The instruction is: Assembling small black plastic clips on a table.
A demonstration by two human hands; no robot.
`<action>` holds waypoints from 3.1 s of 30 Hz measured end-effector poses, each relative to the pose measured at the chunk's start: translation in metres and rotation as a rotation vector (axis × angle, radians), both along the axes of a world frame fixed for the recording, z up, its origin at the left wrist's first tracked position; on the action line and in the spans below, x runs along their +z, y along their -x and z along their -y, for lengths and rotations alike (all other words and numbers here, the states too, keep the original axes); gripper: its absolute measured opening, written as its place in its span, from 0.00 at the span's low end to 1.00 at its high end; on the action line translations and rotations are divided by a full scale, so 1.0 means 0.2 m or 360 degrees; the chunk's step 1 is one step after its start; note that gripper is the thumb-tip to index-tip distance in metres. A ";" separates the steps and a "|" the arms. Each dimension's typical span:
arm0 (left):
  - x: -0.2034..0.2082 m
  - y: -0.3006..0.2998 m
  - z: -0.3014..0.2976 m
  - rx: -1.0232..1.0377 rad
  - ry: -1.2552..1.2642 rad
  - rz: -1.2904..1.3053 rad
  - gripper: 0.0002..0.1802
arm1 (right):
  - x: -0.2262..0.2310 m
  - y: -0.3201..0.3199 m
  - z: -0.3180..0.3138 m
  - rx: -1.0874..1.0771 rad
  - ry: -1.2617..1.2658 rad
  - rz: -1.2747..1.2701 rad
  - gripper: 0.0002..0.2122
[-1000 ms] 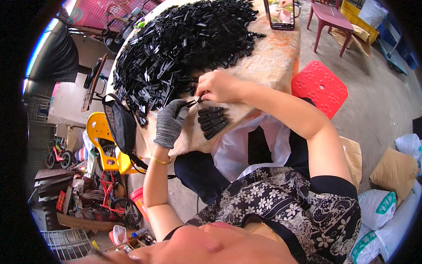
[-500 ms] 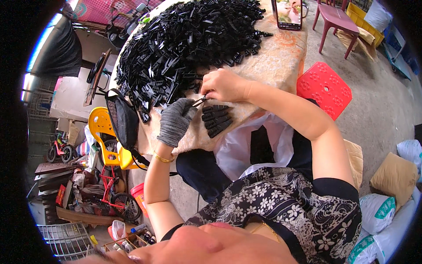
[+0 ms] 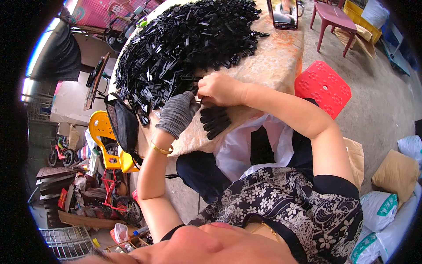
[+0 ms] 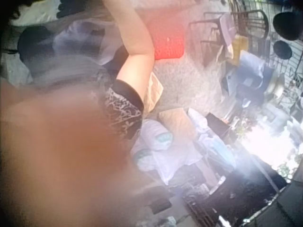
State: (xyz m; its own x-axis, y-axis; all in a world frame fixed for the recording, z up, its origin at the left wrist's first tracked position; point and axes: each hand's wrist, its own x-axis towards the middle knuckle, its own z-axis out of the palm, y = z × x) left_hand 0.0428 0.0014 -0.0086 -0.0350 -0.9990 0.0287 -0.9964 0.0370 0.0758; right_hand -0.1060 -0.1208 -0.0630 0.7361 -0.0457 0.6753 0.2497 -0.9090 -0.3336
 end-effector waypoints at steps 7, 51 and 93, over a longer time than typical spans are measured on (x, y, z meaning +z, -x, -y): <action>0.09 0.02 0.08 -0.0124 -0.0120 0.0187 0.12 | 0.01 0.02 -0.01 -0.0275 -0.0129 -0.0272 0.08; -0.03 -0.28 -0.29 0.0369 0.0436 -0.0550 0.18 | 0.04 0.01 -0.01 0.0210 -0.0411 -0.0247 0.05; -0.13 -0.19 -0.23 0.0208 0.0365 -0.0793 0.11 | 0.08 -0.15 -0.04 0.0245 -0.0379 -0.0317 0.15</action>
